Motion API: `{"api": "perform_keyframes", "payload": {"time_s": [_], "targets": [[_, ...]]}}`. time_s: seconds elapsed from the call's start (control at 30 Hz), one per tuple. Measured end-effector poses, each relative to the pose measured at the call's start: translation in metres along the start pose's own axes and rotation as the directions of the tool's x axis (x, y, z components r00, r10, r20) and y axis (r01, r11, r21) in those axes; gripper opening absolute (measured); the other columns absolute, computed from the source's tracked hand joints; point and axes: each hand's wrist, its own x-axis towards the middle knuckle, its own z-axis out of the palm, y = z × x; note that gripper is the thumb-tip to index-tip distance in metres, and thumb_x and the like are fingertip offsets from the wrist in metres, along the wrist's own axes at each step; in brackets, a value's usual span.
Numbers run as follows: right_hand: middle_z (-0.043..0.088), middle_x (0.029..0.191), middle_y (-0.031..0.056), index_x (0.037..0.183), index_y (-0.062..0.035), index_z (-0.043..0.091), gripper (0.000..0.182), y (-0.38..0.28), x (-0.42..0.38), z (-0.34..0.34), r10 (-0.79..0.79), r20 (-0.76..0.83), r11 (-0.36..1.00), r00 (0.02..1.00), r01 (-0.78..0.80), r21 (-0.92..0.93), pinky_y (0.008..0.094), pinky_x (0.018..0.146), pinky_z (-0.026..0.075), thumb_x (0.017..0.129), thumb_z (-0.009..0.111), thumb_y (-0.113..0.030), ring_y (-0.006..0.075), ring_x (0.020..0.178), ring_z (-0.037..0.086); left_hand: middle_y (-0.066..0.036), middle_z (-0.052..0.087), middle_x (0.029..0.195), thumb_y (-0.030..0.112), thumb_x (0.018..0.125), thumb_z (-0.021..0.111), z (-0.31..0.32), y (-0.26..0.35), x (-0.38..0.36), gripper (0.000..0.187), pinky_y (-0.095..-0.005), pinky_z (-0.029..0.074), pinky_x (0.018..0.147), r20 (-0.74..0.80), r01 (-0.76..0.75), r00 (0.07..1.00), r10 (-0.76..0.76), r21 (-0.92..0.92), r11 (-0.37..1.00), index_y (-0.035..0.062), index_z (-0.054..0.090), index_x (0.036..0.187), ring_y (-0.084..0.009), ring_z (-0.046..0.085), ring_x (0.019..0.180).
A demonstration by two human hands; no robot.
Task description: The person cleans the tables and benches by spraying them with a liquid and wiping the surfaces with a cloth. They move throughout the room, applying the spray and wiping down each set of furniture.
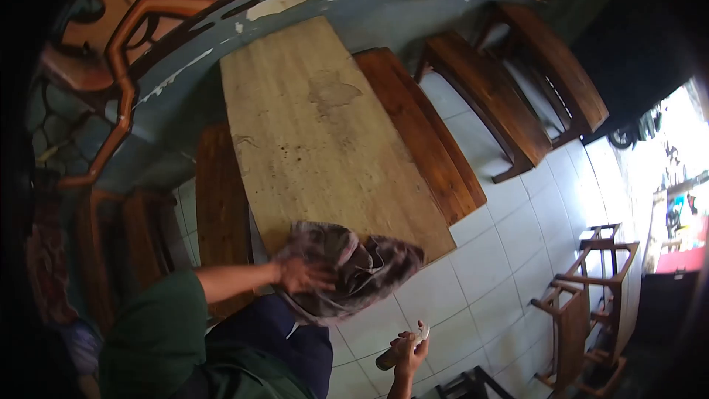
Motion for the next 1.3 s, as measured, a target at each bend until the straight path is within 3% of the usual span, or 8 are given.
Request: {"api": "perform_keyframes", "payload": {"time_s": [0.13,0.23,0.37,0.57,0.77,1.0,1.17,1.3], "targets": [[0.059,0.079,0.0084,0.135,-0.0016,0.038,0.049,-0.001,0.011,0.026,0.029,0.098,0.997,0.995,-0.022,-0.069,0.0290,0.054,0.051,0.094,0.057,-0.021,0.0159,0.060,0.059,-0.012,0.042,0.143,0.023,0.088,0.053,-0.072,-0.099,-0.052,0.056,-0.0447,0.028,0.112,-0.197,0.556,0.830,-0.521,0.239,0.796,0.0126,0.039,0.142,-0.0326,0.041,0.130],[0.058,0.080,0.0082,0.134,-0.0044,0.038,0.045,0.010,0.022,0.048,0.036,0.255,0.990,0.966,0.001,-0.143,0.0295,0.054,0.050,0.095,0.054,-0.020,0.0168,0.060,0.059,-0.013,0.026,0.152,0.020,0.091,0.046,-0.093,-0.154,-0.088,0.052,-0.0426,0.024,0.114,-0.682,0.979,0.170,-0.712,0.033,0.202,0.0114,0.039,0.142,-0.0356,0.021,0.141],[0.059,0.079,0.0082,0.132,-0.0011,0.040,0.048,0.005,0.014,0.082,0.050,0.380,0.993,0.924,-0.006,-0.117,0.0304,0.058,0.052,0.092,0.060,-0.020,0.0173,0.061,0.060,-0.018,0.017,0.154,0.012,0.086,0.048,-0.072,-0.101,-0.069,0.061,-0.0473,0.016,0.116,-0.507,0.996,0.089,-0.857,0.056,0.070,0.0017,0.032,0.143,-0.0372,0.014,0.143],[0.060,0.079,0.0089,0.132,-0.0016,0.041,0.047,-0.007,-0.015,0.119,0.050,0.541,0.991,0.840,0.026,-0.132,0.0306,0.058,0.053,0.092,0.061,-0.019,0.0175,0.062,0.061,-0.021,0.028,0.149,0.024,0.090,0.047,0.049,0.028,-0.093,0.053,-0.0474,0.025,0.110,-0.354,0.669,0.685,-0.637,-0.041,0.742,0.0020,0.042,0.138,-0.0362,0.026,0.138],[0.061,0.080,0.0079,0.132,-0.0008,0.042,0.048,-0.020,-0.055,0.159,0.033,0.748,0.944,0.662,0.226,-0.241,0.0284,0.057,0.051,0.093,0.060,-0.022,0.0158,0.062,0.061,-0.010,0.068,0.100,0.042,0.098,0.044,0.039,0.145,-0.186,0.047,-0.0317,0.044,0.087,-0.094,0.247,0.254,-0.963,-0.956,0.158,0.0010,0.062,0.113,-0.0156,0.059,0.094],[0.058,0.079,0.0079,0.129,0.0004,0.044,0.045,-0.018,-0.152,0.220,0.104,0.894,0.899,0.435,0.344,-0.272,0.0294,0.059,0.052,0.091,0.058,-0.021,0.0160,0.065,0.060,-0.007,0.066,0.102,0.038,0.097,0.050,-0.133,0.341,-0.327,0.041,-0.0306,0.045,0.086,-0.483,0.092,0.174,-0.858,-0.860,0.502,0.0008,0.063,0.107,-0.0147,0.059,0.092],[0.058,0.079,0.0093,0.129,0.0010,0.041,0.049,-0.017,-0.210,0.253,0.183,0.952,0.893,0.246,0.364,-0.266,0.0312,0.062,0.051,0.091,0.060,-0.022,0.0176,0.066,0.060,-0.010,0.063,0.114,0.030,0.095,0.052,-0.164,0.481,-0.456,0.039,-0.0340,0.047,0.093,-0.540,-0.369,-0.520,-0.662,-0.556,0.745,-0.0007,0.058,0.118,-0.0188,0.062,0.103],[0.061,0.082,0.0111,0.130,0.0016,0.044,0.049,-0.025,-0.234,0.266,0.218,0.965,0.897,0.144,0.360,-0.257,0.0303,0.064,0.052,0.090,0.062,-0.021,0.0172,0.068,0.062,-0.008,0.060,0.120,0.026,0.093,0.054,-0.079,0.477,-0.489,0.039,-0.0383,0.047,0.095,-0.266,-0.483,-0.489,-0.831,-0.710,0.512,0.0030,0.053,0.125,-0.0203,0.060,0.107]]}}
